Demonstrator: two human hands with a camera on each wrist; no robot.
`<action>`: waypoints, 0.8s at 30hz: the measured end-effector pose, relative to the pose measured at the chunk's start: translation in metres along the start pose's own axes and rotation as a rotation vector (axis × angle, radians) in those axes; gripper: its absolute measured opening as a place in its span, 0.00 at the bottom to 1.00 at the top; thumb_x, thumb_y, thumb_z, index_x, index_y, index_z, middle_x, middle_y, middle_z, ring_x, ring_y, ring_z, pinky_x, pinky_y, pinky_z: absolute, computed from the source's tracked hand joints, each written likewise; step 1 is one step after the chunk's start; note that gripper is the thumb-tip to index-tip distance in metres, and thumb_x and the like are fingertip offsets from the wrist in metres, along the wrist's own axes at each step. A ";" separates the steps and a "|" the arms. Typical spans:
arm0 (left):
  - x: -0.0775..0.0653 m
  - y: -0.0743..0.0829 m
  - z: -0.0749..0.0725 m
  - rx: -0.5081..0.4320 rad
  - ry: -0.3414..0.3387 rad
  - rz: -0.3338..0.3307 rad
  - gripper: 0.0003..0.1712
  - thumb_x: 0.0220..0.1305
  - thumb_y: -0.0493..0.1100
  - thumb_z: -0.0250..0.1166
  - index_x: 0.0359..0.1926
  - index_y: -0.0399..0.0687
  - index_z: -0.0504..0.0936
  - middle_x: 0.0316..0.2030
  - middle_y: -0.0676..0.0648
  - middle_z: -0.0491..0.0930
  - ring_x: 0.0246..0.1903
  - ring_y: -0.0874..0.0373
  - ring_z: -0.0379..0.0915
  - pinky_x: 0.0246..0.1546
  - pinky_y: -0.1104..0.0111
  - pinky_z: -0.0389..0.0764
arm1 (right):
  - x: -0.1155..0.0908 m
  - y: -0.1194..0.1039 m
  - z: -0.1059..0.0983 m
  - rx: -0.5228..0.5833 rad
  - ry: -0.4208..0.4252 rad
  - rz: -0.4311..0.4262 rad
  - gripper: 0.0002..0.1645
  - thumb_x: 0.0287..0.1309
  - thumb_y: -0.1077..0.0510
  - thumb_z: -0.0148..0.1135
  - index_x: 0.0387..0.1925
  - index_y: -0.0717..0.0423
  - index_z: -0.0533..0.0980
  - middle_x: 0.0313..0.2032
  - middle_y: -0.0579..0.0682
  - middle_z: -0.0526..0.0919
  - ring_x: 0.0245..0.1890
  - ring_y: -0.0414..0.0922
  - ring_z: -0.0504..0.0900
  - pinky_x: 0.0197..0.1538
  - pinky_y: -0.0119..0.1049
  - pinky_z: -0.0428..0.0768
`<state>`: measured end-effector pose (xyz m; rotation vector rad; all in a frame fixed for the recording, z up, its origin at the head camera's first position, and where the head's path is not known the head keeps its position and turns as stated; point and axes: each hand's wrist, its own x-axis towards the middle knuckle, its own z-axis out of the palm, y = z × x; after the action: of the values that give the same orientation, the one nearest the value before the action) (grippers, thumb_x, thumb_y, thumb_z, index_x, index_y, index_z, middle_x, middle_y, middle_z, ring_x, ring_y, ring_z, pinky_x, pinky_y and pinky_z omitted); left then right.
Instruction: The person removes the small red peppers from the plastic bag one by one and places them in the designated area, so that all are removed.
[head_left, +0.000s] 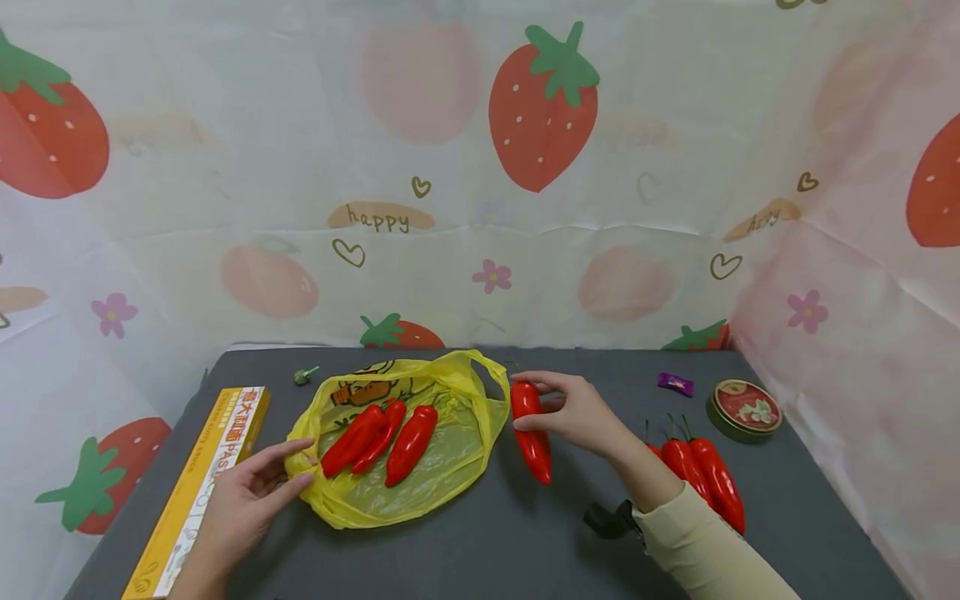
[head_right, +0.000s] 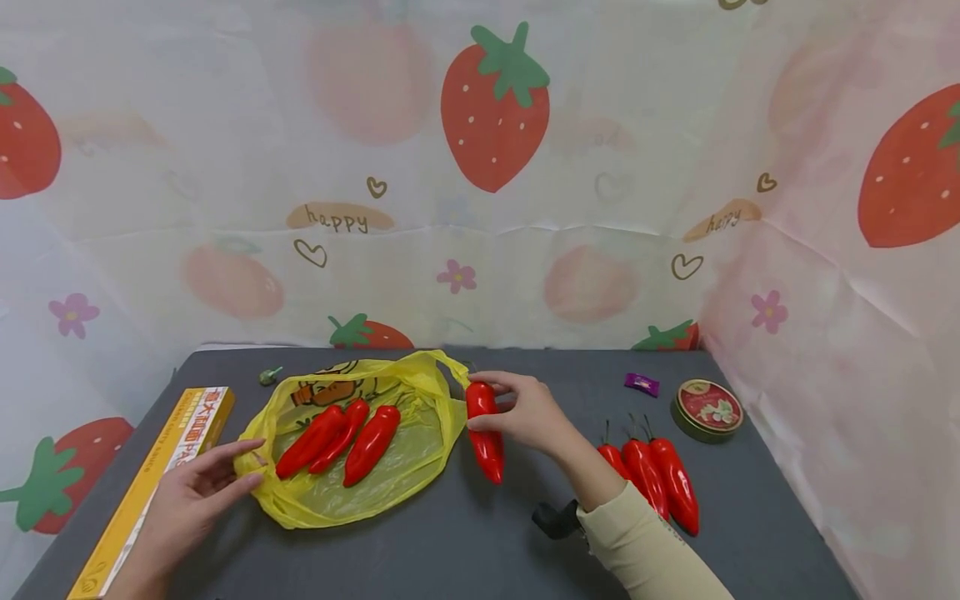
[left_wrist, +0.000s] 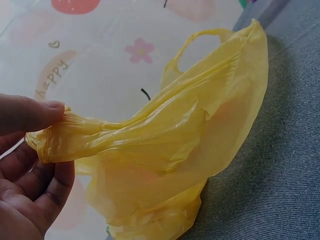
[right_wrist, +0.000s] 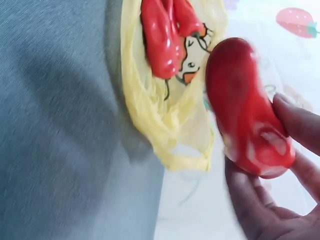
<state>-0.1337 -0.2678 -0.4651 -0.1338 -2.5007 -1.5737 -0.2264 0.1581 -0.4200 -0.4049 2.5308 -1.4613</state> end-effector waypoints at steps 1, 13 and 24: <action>0.000 0.000 0.000 0.002 0.001 0.001 0.24 0.65 0.43 0.71 0.59 0.40 0.81 0.51 0.44 0.85 0.41 0.68 0.81 0.42 0.77 0.83 | -0.002 0.002 -0.003 -0.022 0.002 0.002 0.35 0.52 0.48 0.78 0.62 0.37 0.78 0.55 0.51 0.81 0.49 0.52 0.83 0.41 0.44 0.86; -0.001 0.002 -0.002 -0.034 0.008 0.012 0.24 0.64 0.40 0.71 0.59 0.38 0.81 0.49 0.53 0.86 0.40 0.68 0.81 0.41 0.77 0.84 | -0.028 0.031 -0.031 -0.148 -0.004 0.017 0.37 0.53 0.44 0.77 0.64 0.40 0.75 0.57 0.55 0.81 0.48 0.50 0.85 0.42 0.42 0.85; -0.001 0.002 -0.002 -0.022 0.004 0.004 0.23 0.65 0.42 0.71 0.59 0.39 0.81 0.51 0.47 0.85 0.39 0.66 0.81 0.41 0.75 0.84 | -0.052 0.051 -0.051 -0.250 0.039 0.032 0.32 0.55 0.44 0.75 0.61 0.41 0.77 0.57 0.55 0.81 0.51 0.55 0.84 0.46 0.47 0.85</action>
<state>-0.1323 -0.2689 -0.4629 -0.1386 -2.4784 -1.5988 -0.1996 0.2412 -0.4370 -0.3743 2.7469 -1.1560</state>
